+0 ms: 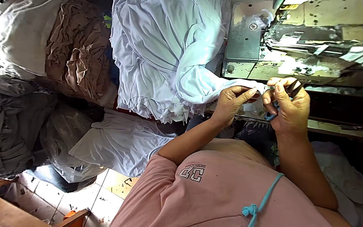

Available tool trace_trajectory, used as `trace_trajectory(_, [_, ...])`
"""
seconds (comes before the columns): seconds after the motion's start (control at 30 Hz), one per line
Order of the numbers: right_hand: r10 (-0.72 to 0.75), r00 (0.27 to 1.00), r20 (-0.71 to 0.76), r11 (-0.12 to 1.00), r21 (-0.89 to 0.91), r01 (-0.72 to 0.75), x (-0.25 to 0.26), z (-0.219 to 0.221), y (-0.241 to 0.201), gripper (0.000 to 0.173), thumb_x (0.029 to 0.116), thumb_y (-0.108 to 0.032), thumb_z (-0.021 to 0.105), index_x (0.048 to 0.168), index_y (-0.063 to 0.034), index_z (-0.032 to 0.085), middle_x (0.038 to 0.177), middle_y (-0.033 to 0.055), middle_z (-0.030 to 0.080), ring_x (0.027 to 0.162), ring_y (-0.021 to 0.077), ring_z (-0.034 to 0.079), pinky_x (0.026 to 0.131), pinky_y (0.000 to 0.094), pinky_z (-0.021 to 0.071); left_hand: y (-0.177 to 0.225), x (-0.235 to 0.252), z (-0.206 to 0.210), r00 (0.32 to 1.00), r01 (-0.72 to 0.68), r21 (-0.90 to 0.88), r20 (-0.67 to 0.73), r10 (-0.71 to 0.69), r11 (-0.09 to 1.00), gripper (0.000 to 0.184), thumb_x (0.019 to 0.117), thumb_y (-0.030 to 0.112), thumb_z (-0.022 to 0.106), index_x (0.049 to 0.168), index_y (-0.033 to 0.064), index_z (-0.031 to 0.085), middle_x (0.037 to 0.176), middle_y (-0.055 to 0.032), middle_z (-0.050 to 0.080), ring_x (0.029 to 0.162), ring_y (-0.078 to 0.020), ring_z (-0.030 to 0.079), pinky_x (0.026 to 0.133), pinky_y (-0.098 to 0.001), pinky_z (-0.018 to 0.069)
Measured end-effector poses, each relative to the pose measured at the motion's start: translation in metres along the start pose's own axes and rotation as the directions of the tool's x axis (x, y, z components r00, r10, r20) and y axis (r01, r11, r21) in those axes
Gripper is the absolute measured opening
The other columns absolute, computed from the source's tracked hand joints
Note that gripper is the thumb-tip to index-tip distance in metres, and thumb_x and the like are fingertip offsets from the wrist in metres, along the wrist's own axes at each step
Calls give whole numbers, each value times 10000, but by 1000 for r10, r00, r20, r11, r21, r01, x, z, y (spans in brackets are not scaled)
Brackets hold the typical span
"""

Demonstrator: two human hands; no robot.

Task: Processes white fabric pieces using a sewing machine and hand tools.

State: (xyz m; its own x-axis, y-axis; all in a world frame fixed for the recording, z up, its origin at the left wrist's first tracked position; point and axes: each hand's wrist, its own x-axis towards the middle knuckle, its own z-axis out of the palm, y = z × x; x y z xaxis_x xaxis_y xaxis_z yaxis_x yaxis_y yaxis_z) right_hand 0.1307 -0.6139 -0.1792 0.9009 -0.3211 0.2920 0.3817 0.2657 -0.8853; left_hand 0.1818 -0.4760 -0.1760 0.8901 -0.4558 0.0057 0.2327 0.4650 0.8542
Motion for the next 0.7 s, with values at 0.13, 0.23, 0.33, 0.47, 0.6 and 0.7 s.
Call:
trace_trajectory(0.13, [-28, 999, -23, 994, 106, 30, 2, 5, 3, 117, 1026, -40, 530, 1021, -130, 604, 977, -2, 707, 563, -1, 564, 449, 119, 431, -6, 2, -2, 999, -31, 7, 14, 31, 999, 140, 968, -82, 580, 924, -2, 686, 843, -27, 732, 781, -87, 717, 787, -279, 609])
trace_trajectory(0.23, [-70, 998, -3, 997, 12, 70, 5, -2, 11, 112, 1033, -52, 528, 1024, -139, 598, 927, -36, 696, 563, -12, 556, 456, 114, 434, -8, 4, -10, 988, -113, 283, 131, 78, 952, 62, 968, -32, 609, 1028, -38, 621, 810, -21, 670, 646, -25, 624, 606, -196, 551])
trace_trajectory(0.33, [-116, 993, 38, 977, -175, 121, 10, -21, 30, 97, 1041, -82, 523, 1045, -162, 578, 894, -97, 677, 561, -40, 540, 461, 108, 429, 7, 4, -27, 944, -217, 824, 314, -102, 524, 288, 969, 172, 687, 1084, -84, 624, 725, -93, 591, 631, -177, 559, 625, -349, 497])
trace_trajectory(0.47, [-108, 992, 63, 924, -363, 123, 8, -35, 39, 63, 1044, -93, 507, 1053, -138, 550, 860, -119, 642, 598, -57, 543, 513, 106, 449, 43, -2, -49, 741, -449, 779, 598, -306, 437, 296, 1049, 109, 510, 848, -25, 679, 699, -87, 611, 644, -171, 581, 614, -350, 471])
trace_trajectory(0.6, [-97, 989, 115, 879, -456, 139, 4, -36, 41, 36, 1047, -106, 503, 1048, -99, 538, 848, -104, 628, 610, -73, 531, 545, 94, 450, 83, -12, -61, 791, -320, 403, 611, 9, 857, 286, 1079, 152, 437, 868, 95, 621, 643, 126, 493, 520, 88, 387, 474, -102, 315])
trace_trajectory(0.7, [-88, 990, 113, 907, -401, 127, 4, -34, 39, 40, 1047, -99, 510, 1044, -120, 544, 850, -103, 634, 599, -64, 533, 525, 95, 441, 93, -9, -69, 881, -332, 279, 432, 191, 901, 288, 1092, 212, 438, 866, 198, 616, 616, 150, 487, 490, 51, 388, 448, -139, 321])
